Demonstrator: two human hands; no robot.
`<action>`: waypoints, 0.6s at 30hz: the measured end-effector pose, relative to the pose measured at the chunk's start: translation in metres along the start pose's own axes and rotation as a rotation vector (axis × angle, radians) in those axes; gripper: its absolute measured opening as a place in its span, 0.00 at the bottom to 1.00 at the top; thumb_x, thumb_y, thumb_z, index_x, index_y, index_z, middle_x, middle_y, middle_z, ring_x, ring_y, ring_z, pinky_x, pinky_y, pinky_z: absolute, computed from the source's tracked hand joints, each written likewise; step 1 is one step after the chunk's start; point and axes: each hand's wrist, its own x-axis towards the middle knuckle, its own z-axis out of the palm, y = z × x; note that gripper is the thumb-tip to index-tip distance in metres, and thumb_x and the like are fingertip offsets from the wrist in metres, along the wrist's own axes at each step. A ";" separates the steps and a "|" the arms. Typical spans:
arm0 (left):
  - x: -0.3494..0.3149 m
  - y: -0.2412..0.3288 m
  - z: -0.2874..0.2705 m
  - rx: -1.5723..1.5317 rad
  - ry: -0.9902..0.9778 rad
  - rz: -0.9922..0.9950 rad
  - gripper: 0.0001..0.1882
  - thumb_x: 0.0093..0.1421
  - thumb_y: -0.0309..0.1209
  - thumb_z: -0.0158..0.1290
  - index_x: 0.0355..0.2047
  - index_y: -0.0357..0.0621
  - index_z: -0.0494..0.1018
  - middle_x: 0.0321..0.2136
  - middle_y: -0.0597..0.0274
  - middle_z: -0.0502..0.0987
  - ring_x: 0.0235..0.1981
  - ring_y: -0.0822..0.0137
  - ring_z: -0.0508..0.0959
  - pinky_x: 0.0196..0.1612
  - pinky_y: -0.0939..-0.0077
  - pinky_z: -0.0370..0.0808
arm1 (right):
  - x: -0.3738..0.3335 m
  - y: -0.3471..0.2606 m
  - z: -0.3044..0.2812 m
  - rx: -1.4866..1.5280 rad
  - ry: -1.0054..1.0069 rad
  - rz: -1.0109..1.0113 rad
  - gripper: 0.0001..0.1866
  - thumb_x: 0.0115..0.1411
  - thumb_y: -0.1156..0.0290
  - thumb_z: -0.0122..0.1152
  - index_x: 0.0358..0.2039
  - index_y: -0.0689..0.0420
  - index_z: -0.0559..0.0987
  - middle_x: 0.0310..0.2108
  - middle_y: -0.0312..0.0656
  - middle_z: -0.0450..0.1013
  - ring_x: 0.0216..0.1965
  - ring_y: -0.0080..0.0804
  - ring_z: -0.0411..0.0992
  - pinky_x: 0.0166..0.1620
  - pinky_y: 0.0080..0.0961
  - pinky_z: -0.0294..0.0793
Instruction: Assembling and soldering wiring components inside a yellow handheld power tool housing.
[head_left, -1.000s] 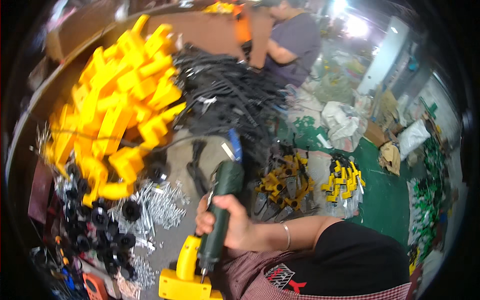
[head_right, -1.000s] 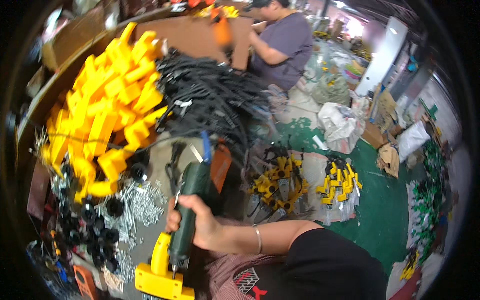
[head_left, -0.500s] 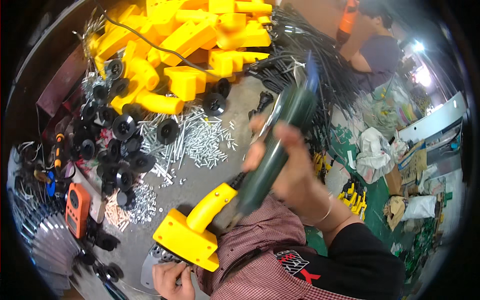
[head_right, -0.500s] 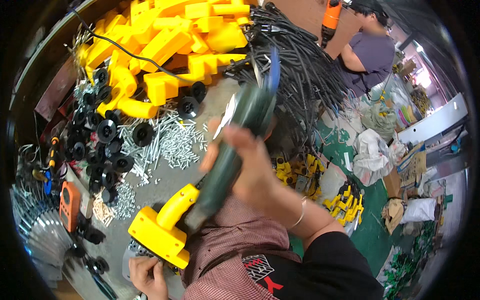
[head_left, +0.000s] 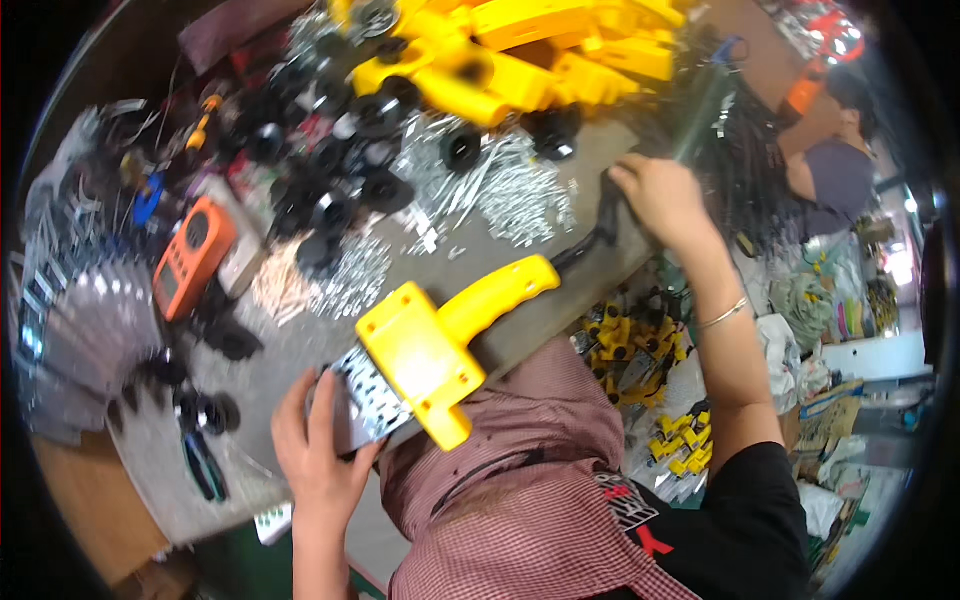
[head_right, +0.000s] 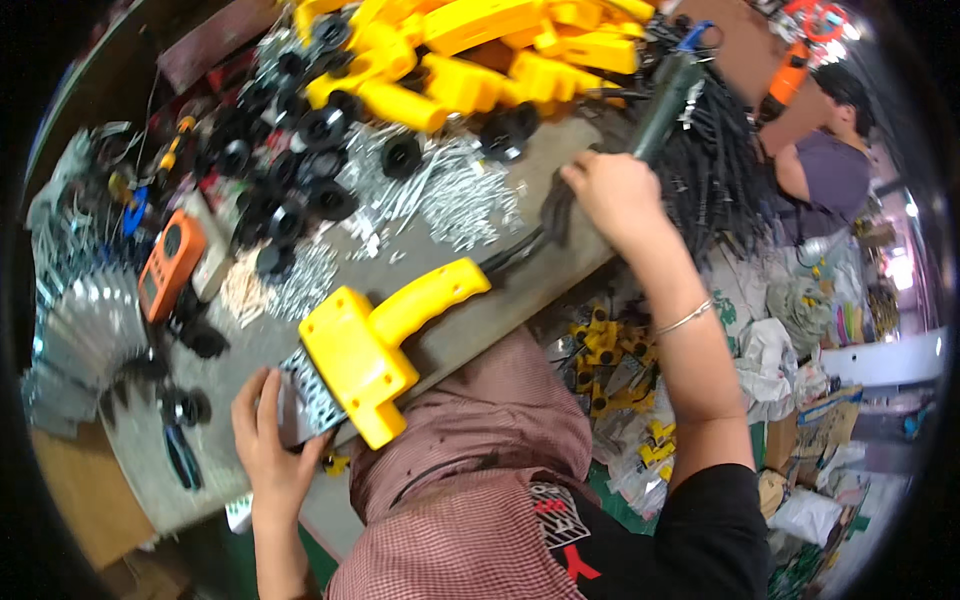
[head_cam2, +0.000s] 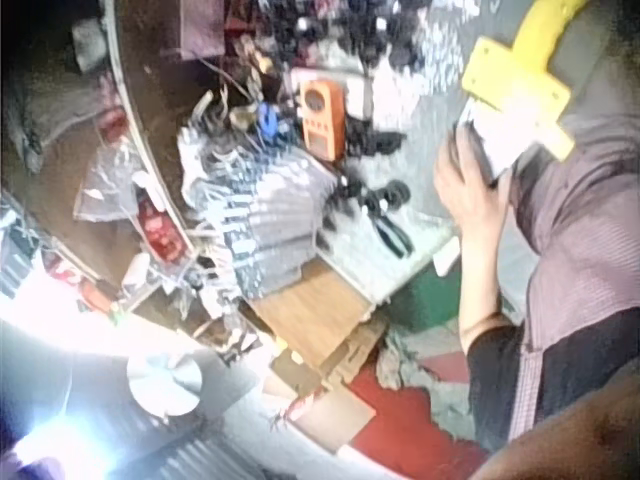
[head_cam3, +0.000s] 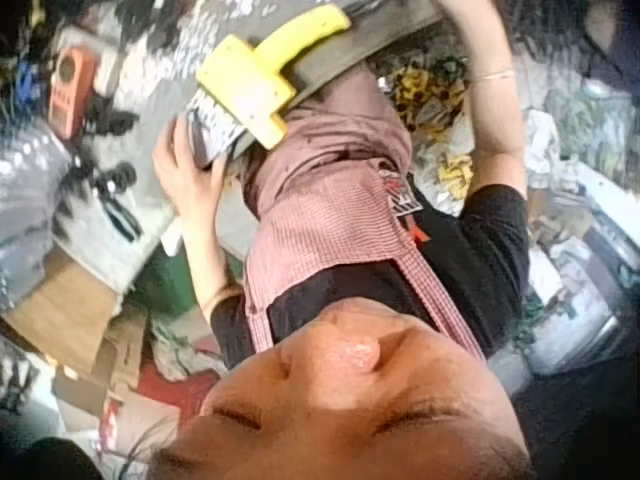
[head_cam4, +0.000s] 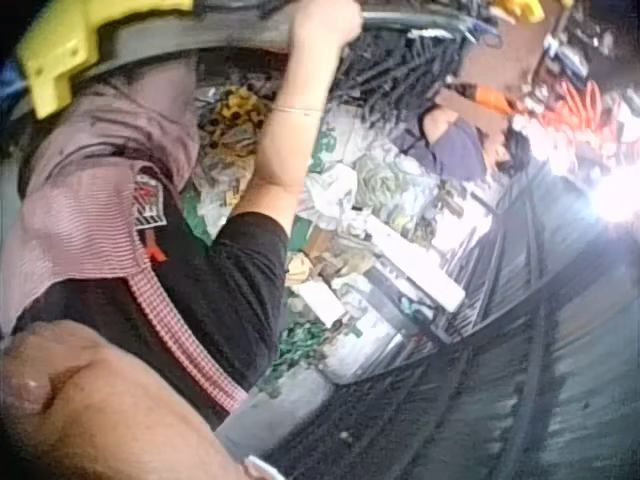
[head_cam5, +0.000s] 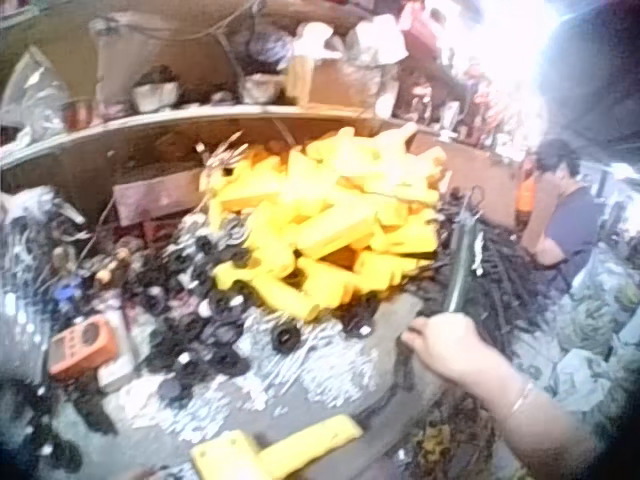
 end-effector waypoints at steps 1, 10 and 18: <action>0.002 -0.002 0.002 -0.018 0.025 0.042 0.44 0.32 0.28 0.69 0.56 0.44 0.69 0.53 0.47 0.69 0.52 0.45 0.70 0.53 0.52 0.67 | 0.007 0.000 -0.001 0.012 0.019 -0.005 0.20 0.61 0.51 0.54 0.37 0.55 0.82 0.32 0.52 0.78 0.37 0.53 0.77 0.42 0.44 0.76; -0.026 -0.005 -0.058 0.152 0.129 0.229 0.26 0.38 0.25 0.62 0.43 0.40 0.76 0.38 0.52 0.78 0.39 0.52 0.79 0.40 0.61 0.74 | 0.010 -0.090 -0.074 1.613 0.305 -0.066 0.10 0.63 0.69 0.61 0.41 0.59 0.73 0.33 0.37 0.74 0.35 0.24 0.73 0.43 0.21 0.73; -0.055 -0.041 -0.070 -0.212 0.393 -0.406 0.13 0.55 0.23 0.56 0.42 0.33 0.76 0.27 0.54 0.70 0.23 0.61 0.71 0.28 0.72 0.68 | 0.046 -0.314 -0.120 0.455 0.227 -1.222 0.16 0.61 0.56 0.56 0.40 0.54 0.81 0.33 0.44 0.78 0.42 0.45 0.73 0.49 0.43 0.67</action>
